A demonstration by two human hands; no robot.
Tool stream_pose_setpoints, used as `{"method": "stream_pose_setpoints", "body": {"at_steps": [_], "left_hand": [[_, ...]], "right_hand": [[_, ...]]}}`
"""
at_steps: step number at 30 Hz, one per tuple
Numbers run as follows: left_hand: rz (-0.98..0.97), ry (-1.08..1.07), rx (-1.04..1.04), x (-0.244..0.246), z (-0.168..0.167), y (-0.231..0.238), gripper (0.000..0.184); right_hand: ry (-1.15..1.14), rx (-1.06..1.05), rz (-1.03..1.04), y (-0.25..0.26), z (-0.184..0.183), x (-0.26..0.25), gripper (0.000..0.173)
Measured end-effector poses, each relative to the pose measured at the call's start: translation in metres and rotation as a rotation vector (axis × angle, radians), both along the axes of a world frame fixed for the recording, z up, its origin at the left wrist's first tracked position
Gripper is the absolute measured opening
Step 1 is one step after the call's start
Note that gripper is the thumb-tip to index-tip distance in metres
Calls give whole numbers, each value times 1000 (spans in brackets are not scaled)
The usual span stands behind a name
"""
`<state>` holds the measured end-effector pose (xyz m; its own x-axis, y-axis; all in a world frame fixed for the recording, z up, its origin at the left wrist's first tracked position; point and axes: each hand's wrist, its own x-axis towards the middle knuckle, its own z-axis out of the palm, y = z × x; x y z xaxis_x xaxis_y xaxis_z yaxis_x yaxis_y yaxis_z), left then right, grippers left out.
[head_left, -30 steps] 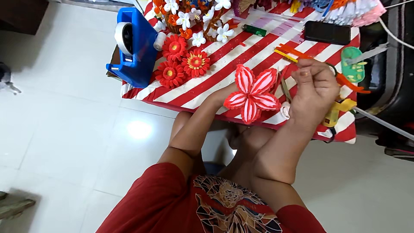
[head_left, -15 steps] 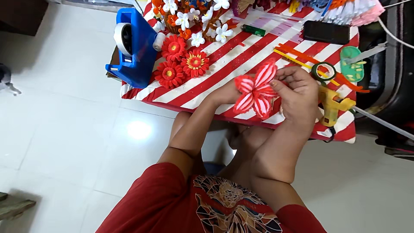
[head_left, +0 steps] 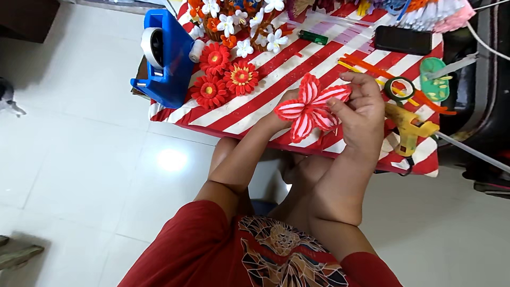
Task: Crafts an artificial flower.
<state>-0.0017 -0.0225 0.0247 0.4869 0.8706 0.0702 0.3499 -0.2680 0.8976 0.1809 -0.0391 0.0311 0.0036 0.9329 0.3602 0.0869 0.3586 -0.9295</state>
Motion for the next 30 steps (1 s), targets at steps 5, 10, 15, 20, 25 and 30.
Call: {"method": "stream_pose_setpoints", "body": {"at_steps": [5,10,15,20,25,30], "left_hand": [[35,-171,-335,1,-12,7,29],[41,-461,-293,-7,-15,0,21],[60,-729,-351,4,-57,20,19],[68,-839,-375,7,-73,30,22],[148,-730,-294,3,-60,24,17],[175,-361,-219,-2,-25,11,18]], "right_hand": [[95,17,-100,4,-7,5,14],[203,9,-228,7,-11,17,18],[247,-11,-384,7,-6,20,18],[233,79,-358,8,-7,17,16],[29,-60,-87,4,-9,16,13],[49,-175,43,5,-10,-6,12]]}}
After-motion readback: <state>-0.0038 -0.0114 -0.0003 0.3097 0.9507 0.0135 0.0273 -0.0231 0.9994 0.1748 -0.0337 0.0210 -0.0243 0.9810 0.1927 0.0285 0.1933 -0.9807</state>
